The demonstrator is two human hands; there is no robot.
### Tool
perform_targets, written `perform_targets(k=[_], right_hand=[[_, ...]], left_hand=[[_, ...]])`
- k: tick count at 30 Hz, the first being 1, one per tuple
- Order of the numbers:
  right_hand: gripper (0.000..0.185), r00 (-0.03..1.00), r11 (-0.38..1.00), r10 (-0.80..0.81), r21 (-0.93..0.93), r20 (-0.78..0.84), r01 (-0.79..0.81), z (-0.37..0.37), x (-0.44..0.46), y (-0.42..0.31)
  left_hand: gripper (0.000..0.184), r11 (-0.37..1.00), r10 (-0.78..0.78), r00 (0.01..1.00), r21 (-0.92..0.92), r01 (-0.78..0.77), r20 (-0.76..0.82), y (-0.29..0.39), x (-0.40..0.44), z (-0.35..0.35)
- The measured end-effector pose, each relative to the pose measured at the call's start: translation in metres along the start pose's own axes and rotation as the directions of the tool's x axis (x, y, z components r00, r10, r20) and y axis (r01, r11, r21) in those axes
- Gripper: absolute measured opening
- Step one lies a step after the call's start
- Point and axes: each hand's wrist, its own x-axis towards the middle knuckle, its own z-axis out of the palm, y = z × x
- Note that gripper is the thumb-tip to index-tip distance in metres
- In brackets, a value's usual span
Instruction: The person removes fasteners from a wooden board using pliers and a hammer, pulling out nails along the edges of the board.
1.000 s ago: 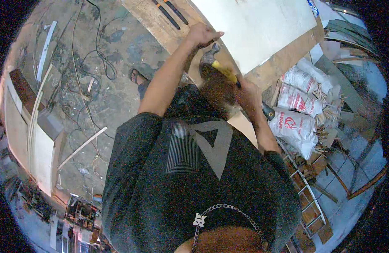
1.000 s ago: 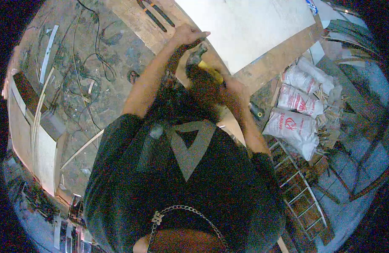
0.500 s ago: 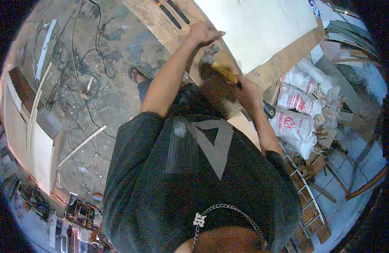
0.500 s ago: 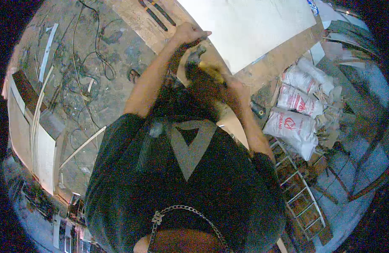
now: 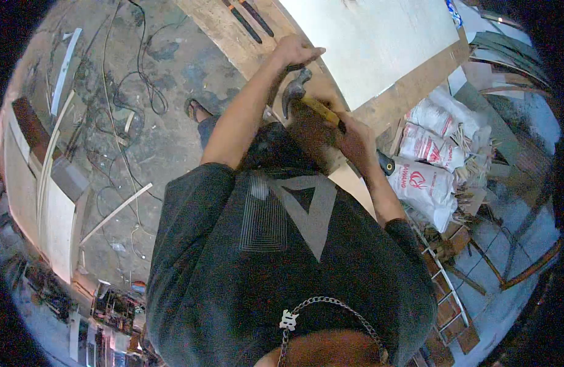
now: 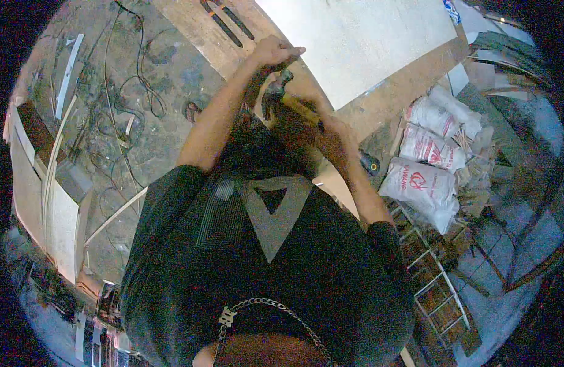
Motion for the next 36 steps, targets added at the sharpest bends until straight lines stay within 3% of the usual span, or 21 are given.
perform_targets(k=[4,6,8,11,13,15,17,19,21,24,28,30,31,33,36], right_hand=[[0.029,0.998,0.999,-0.007,0.03,-0.063,0.009,0.009,0.003,0.0],[0.03,0.997,0.996,0.082,0.03,-0.013,-0.082,0.007,0.005,-0.008],[0.031,0.99,0.99,0.141,0.023,-0.011,-0.141,0.019,0.0,0.001],[0.034,0.976,0.975,0.22,0.021,-0.006,-0.219,0.026,-0.009,-0.003],[0.035,0.97,0.97,0.243,0.024,-0.017,-0.242,0.03,-0.011,-0.007],[0.036,0.962,0.974,0.213,-0.115,0.169,-0.196,0.036,-0.011,-0.006],[0.036,0.978,0.984,0.165,-0.088,0.126,-0.155,0.025,-0.011,-0.014],[0.035,0.989,0.992,0.121,-0.058,0.086,-0.116,0.021,-0.008,-0.012],[0.037,0.986,0.981,0.164,0.11,-0.018,-0.161,0.02,0.0,0.006],[0.035,0.983,0.985,0.174,-0.004,0.05,-0.174,0.024,-0.004,0.006],[0.031,0.998,0.997,0.061,0.038,0.014,-0.062,0.021,-0.01,-0.011],[0.029,0.983,0.992,0.099,-0.088,0.152,-0.086,0.024,-0.009,-0.009],[0.029,0.983,0.992,0.099,-0.088,0.153,-0.087,0.02,-0.007,-0.008],[0.03,0.99,0.978,0.115,0.183,-0.077,-0.1,0.009,-0.002,-0.008],[0.03,0.984,0.982,0.18,0.057,0.016,-0.18,0.014,-0.007,0.004]], left_hand=[[0.064,1.0,0.0,1.0,-0.023,0.001,0.027,0.004,-0.004,-0.004],[0.065,0.997,0.003,1.0,-0.079,-0.002,0.014,-0.001,-0.003,0.002],[0.07,0.997,0.073,0.993,0.024,-0.072,-0.091,-0.005,0.002,0.004],[0.075,0.985,0.085,0.992,0.161,-0.069,-0.091,-0.026,0.023,0.015],[0.076,0.994,0.065,0.995,0.093,-0.057,-0.078,-0.026,0.02,0.014],[0.077,0.999,0.048,0.996,0.023,-0.046,-0.072,-0.017,0.013,0.011],[0.076,0.995,0.098,0.987,0.013,-0.097,-0.129,-0.01,0.004,0.007],[0.075,0.997,0.054,0.995,0.062,-0.049,-0.085,-0.004,0.004,0.0],[0.074,0.994,0.01,0.999,0.107,-0.006,-0.036,-0.004,0.004,0.002],[0.063,0.998,0.042,0.996,0.047,-0.038,-0.083,-0.005,0.003,0.004],[0.064,0.999,0.034,0.998,-0.005,-0.034,-0.06,-0.006,0.007,0.006],[0.066,1.0,0.005,0.999,-0.008,-0.006,-0.053,-0.014,0.01,0.009],[0.065,1.0,0.027,0.998,-0.005,-0.027,-0.057,-0.009,0.007,0.005],[0.063,0.999,0.049,0.997,-0.004,-0.05,-0.058,-0.001,0.0,0.003],[0.064,0.998,0.06,0.994,0.002,-0.06,-0.095,-0.001,-0.001,0.003]])
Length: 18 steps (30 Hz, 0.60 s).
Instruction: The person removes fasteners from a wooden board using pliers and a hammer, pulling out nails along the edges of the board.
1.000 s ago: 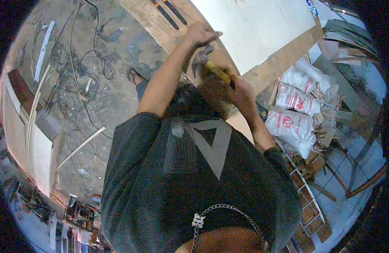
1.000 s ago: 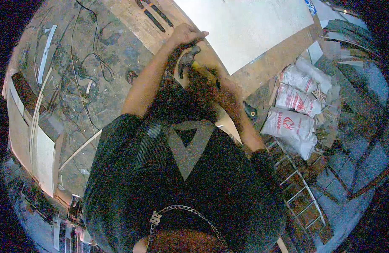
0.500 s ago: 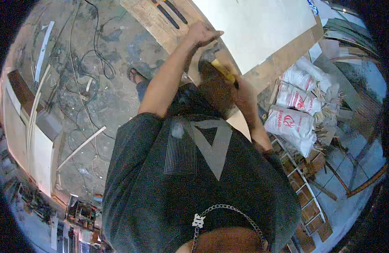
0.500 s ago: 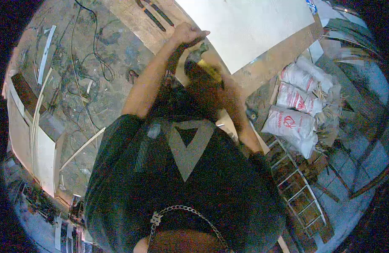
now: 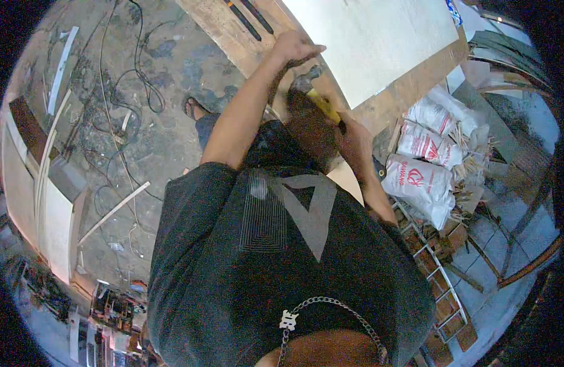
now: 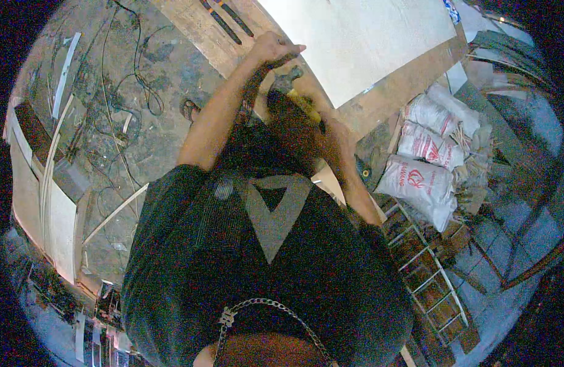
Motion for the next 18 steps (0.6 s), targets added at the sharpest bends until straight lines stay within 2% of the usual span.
perform_targets(k=[2,5,9,11,12,13,14,15,18], right_hand=[[0.03,0.999,1.0,0.001,-0.019,0.032,0.0,0.0,-0.004,-0.002],[0.03,0.999,0.999,-0.003,-0.042,0.049,0.005,0.006,-0.008,-0.007],[0.032,0.999,1.0,0.003,-0.003,0.049,-0.003,-0.006,-0.011,-0.011],[0.033,1.0,1.0,-0.007,-0.022,0.031,0.008,-0.009,-0.018,-0.006],[0.033,1.0,0.999,-0.018,-0.039,0.011,0.018,-0.01,-0.021,-0.002],[0.033,1.0,0.999,-0.017,-0.038,0.01,0.017,-0.008,-0.025,0.005],[0.034,0.997,0.997,0.041,-0.071,0.068,-0.036,-0.004,-0.028,0.014],[0.034,0.987,0.99,0.101,-0.107,0.124,-0.088,0.001,-0.031,0.02],[0.033,0.995,0.993,0.088,-0.081,0.041,-0.084,0.003,-0.046,0.021]], left_hand=[[0.064,0.999,-0.047,0.997,-0.005,0.048,0.054,-0.001,0.003,0.002],[0.065,0.997,-0.019,0.998,0.075,0.015,0.052,-0.001,0.005,0.0],[0.063,0.999,-0.035,0.997,0.011,0.035,0.069,-0.007,0.004,0.004],[0.056,0.976,0.216,0.971,0.012,-0.219,0.1,-0.018,0.005,0.01],[0.056,0.975,0.218,0.971,0.015,-0.221,0.1,-0.021,0.006,0.015],[0.051,0.961,0.276,0.952,-0.059,-0.27,0.13,-0.024,0.006,0.023],[0.047,0.94,0.334,0.929,-0.133,-0.315,0.156,-0.013,0.0,0.019],[0.038,0.97,0.242,0.952,-0.027,-0.241,0.189,-0.003,-0.007,0.015],[0.033,0.975,0.211,0.966,-0.103,-0.197,0.147,-0.022,0.003,0.038]])
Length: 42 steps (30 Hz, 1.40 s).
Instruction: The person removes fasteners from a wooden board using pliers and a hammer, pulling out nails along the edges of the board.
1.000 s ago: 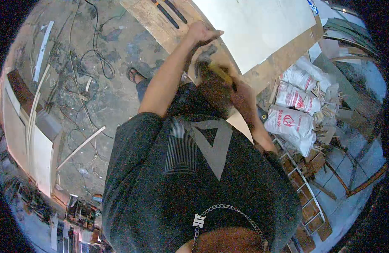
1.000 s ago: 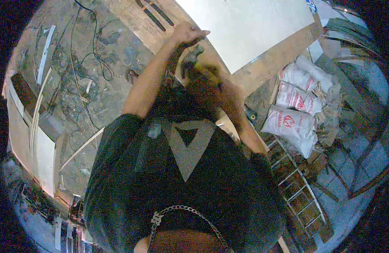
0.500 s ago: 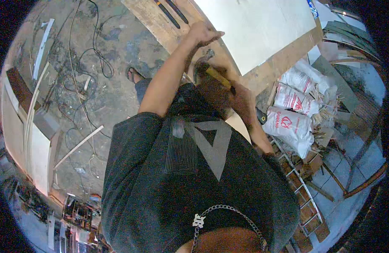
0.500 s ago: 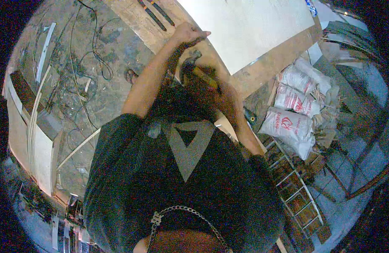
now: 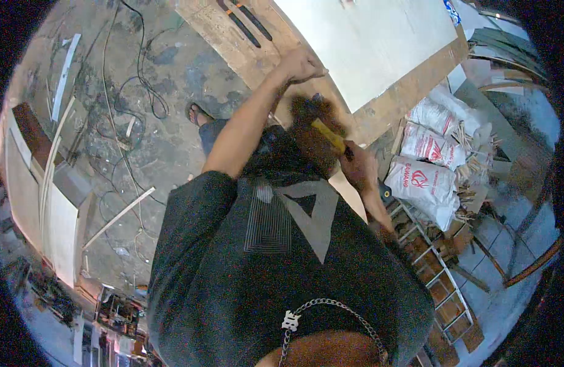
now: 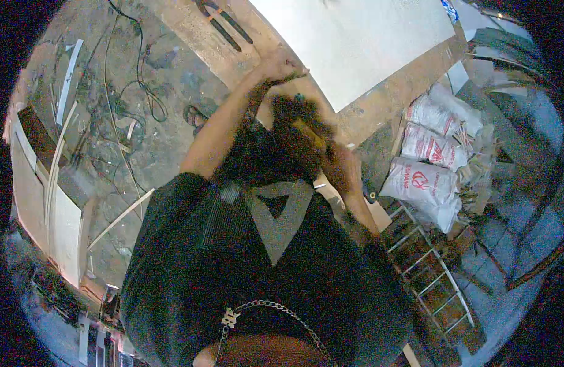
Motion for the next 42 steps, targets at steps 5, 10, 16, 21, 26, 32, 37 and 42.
perform_targets(k=[5,10,16,21,26,32,37,42], right_hand=[[0.035,1.0,0.997,0.014,0.082,-0.023,-0.012,0.009,-0.013,0.007],[0.035,0.998,0.994,0.031,0.103,-0.06,-0.024,0.017,-0.017,0.013],[0.037,0.983,0.943,0.117,0.325,-0.145,-0.064,0.026,-0.031,0.018],[0.035,0.973,0.959,0.201,0.224,-0.109,-0.173,0.037,-0.052,0.031],[0.032,0.944,0.868,0.33,0.397,-0.015,-0.297,0.017,-0.072,0.021],[0.029,0.937,0.758,0.348,0.594,-0.021,-0.268,0.038,-0.084,0.045],[0.032,0.95,0.89,0.199,0.451,-0.24,-0.073,0.05,-0.082,0.055],[0.029,0.952,0.595,0.305,0.774,0.033,-0.218,0.047,-0.056,0.037]], left_hand=[[0.028,0.998,-0.05,0.995,-0.024,0.052,0.09,0.028,-0.009,-0.021],[0.027,0.991,-0.049,0.985,-0.112,0.069,0.166,0.027,-0.007,-0.028],[0.025,0.991,-0.079,0.977,-0.095,0.099,0.199,0.002,0.005,-0.02],[0.021,0.991,-0.12,0.987,-0.044,0.125,0.102,0.032,-0.001,-0.025],[0.032,0.918,-0.157,0.974,-0.338,0.206,0.166,0.006,0.012,-0.016],[0.015,0.969,-0.178,0.965,-0.139,0.206,0.191,0.005,0.007,-0.023],[0.027,0.96,-0.278,0.946,0.002,0.282,0.164,0.044,-0.005,-0.032],[0.016,0.998,-0.055,0.992,0.031,0.052,0.114,0.018,-0.012,-0.032]])
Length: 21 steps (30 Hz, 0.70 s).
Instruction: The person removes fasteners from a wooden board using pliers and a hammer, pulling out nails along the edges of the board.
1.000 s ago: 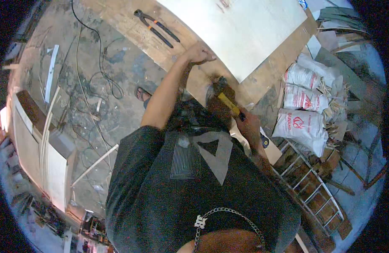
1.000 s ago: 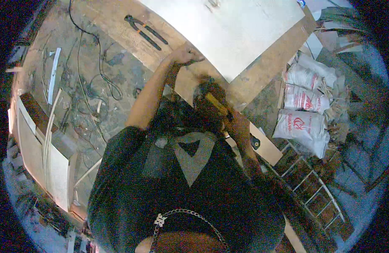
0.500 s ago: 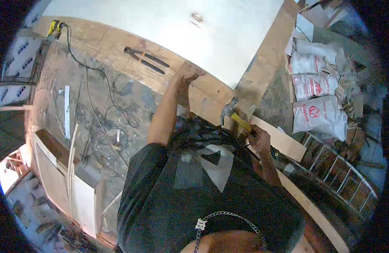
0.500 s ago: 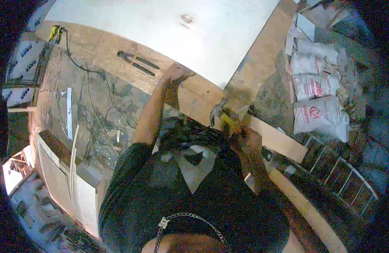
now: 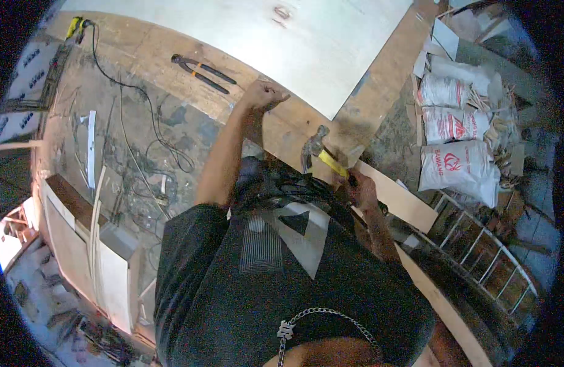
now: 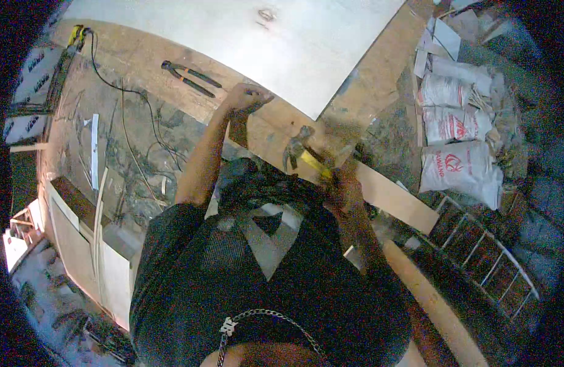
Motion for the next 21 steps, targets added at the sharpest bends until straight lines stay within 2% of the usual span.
perform_targets(k=[1,2,3,4,6,7,9,10,11,12,14,15,17,18,19,21], right_hand=[[0.029,1.0,0.993,0.029,0.112,0.009,-0.03,0.007,0.008,0.003],[0.03,0.998,0.974,0.058,0.22,0.018,-0.06,0.015,0.015,0.005],[0.033,0.968,0.932,-0.251,-0.271,-0.001,0.241,0.02,0.026,0.017],[0.034,0.95,0.874,-0.309,-0.378,0.052,0.306,0.024,0.033,0.014],[0.038,0.893,0.707,-0.421,-0.56,0.158,0.432,0.032,0.049,0.009],[0.039,0.924,0.76,-0.334,-0.528,0.185,0.38,0.035,0.055,0.005],[0.04,0.944,0.803,-0.243,-0.5,0.223,0.325,0.04,0.068,-0.004],[0.043,0.901,0.815,-0.379,-0.385,0.212,0.433,0.04,0.073,-0.016],[0.045,0.874,0.81,-0.443,-0.327,0.199,0.486,0.044,0.081,-0.02],[0.046,0.843,0.798,-0.506,-0.271,0.185,0.538,0.048,0.09,-0.025],[0.047,0.856,0.809,-0.502,-0.28,0.126,0.516,0.059,0.107,-0.024],[0.047,0.853,0.807,-0.507,-0.281,0.126,0.52,0.059,0.11,-0.022],[0.051,0.951,0.916,-0.161,-0.318,0.265,0.244,0.061,0.107,-0.026],[0.051,0.95,0.917,-0.164,-0.314,0.265,0.245,0.059,0.1,-0.025],[0.046,0.927,0.913,-0.285,-0.225,0.244,0.34,0.053,0.086,-0.029],[0.04,0.926,0.904,-0.32,-0.229,0.2,0.362,0.046,0.069,-0.018]], left_hand=[[0.016,1.0,-0.007,1.0,-0.01,0.007,-0.013,-0.004,-0.005,0.0],[0.017,0.985,-0.034,0.996,-0.17,0.02,-0.078,-0.008,-0.013,-0.001],[0.017,0.946,-0.069,0.988,-0.324,0.021,-0.137,-0.012,-0.02,0.0],[0.017,0.943,-0.078,0.986,-0.331,0.027,-0.145,-0.007,-0.028,-0.001],[0.019,0.858,-0.197,0.979,-0.493,0.143,-0.058,0.011,-0.04,-0.005],[0.022,0.782,-0.211,0.976,-0.608,0.133,-0.058,0.011,-0.042,-0.002],[0.021,0.783,-0.24,0.964,-0.61,0.122,-0.116,0.01,-0.042,-0.006],[0.02,0.788,-0.262,0.951,-0.605,0.113,-0.163,0.013,-0.043,-0.008],[0.019,0.715,-0.298,0.942,-0.69,0.116,-0.151,0.011,-0.04,-0.008],[0.019,0.713,-0.298,0.942,-0.692,0.114,-0.152,0.009,-0.039,-0.009],[0.018,0.539,-0.273,0.954,-0.841,0.046,-0.123,0.008,-0.037,-0.009],[0.018,0.551,-0.259,0.956,-0.834,0.028,-0.139,0.007,-0.036,-0.009],[0.019,0.527,-0.246,0.959,-0.85,0.009,-0.142,0.003,-0.037,-0.01],[0.019,0.499,-0.234,0.962,-0.866,-0.005,-0.14,0.002,-0.039,-0.009],[0.019,0.505,-0.231,0.962,-0.863,-0.009,-0.146,0.003,-0.04,-0.007],[0.022,0.596,-0.293,0.914,-0.801,-0.055,-0.281,0.001,-0.043,-0.011]])
